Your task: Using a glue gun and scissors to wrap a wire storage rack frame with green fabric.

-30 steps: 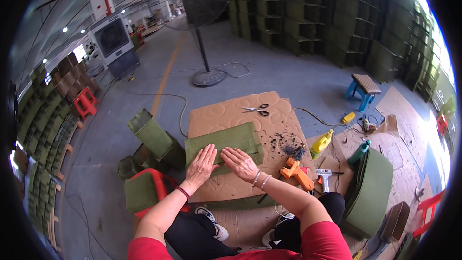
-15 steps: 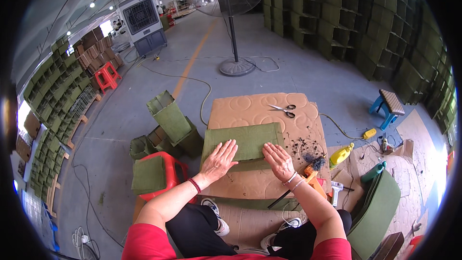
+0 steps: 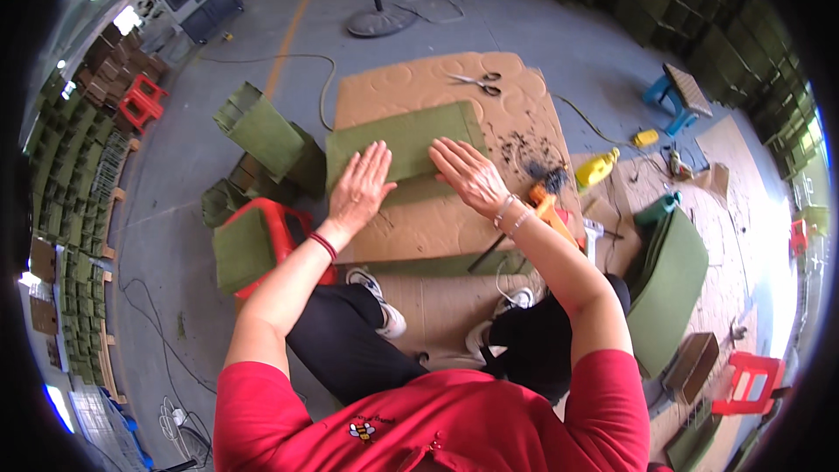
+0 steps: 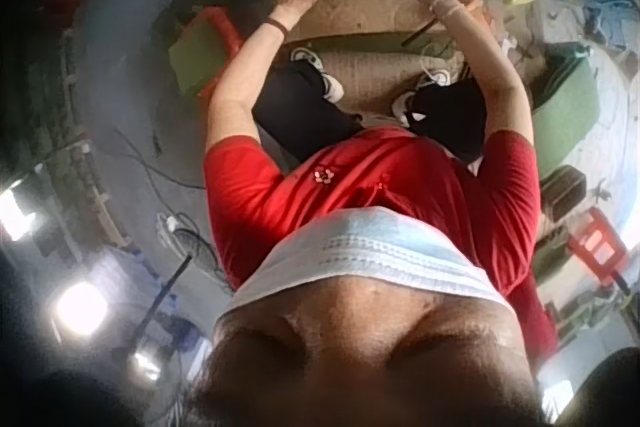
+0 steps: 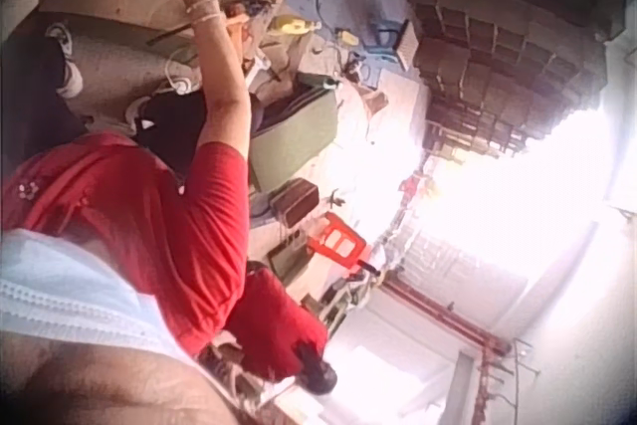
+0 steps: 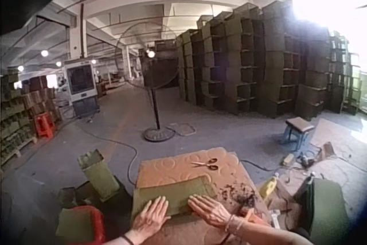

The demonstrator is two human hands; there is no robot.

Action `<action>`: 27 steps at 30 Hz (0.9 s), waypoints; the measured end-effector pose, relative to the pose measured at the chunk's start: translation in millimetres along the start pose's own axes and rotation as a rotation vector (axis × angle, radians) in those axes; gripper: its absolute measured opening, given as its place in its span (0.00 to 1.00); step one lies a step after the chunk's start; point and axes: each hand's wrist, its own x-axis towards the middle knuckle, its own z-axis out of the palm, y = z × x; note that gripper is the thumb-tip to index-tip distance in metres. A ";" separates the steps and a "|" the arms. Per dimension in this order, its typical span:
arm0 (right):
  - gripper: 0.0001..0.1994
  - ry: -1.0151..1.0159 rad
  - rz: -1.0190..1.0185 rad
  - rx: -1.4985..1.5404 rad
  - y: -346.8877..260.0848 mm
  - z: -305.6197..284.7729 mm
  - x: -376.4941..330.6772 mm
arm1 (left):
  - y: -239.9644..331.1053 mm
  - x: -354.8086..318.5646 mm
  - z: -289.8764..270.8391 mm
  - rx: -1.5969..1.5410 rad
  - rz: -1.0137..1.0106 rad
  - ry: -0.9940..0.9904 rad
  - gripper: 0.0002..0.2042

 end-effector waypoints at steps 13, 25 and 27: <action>0.18 0.070 0.022 -0.037 -16.4 34.3 -6.8 | 8.0 -1.7 3.5 -0.090 -0.018 -0.001 0.30; 0.26 0.011 -0.021 0.015 -45.2 36.0 19.1 | 6.2 -1.9 6.5 -0.035 -0.023 -0.025 0.30; 0.26 0.046 0.001 0.001 -45.7 45.8 13.2 | 8.3 -0.3 8.2 -0.045 -0.020 -0.002 0.30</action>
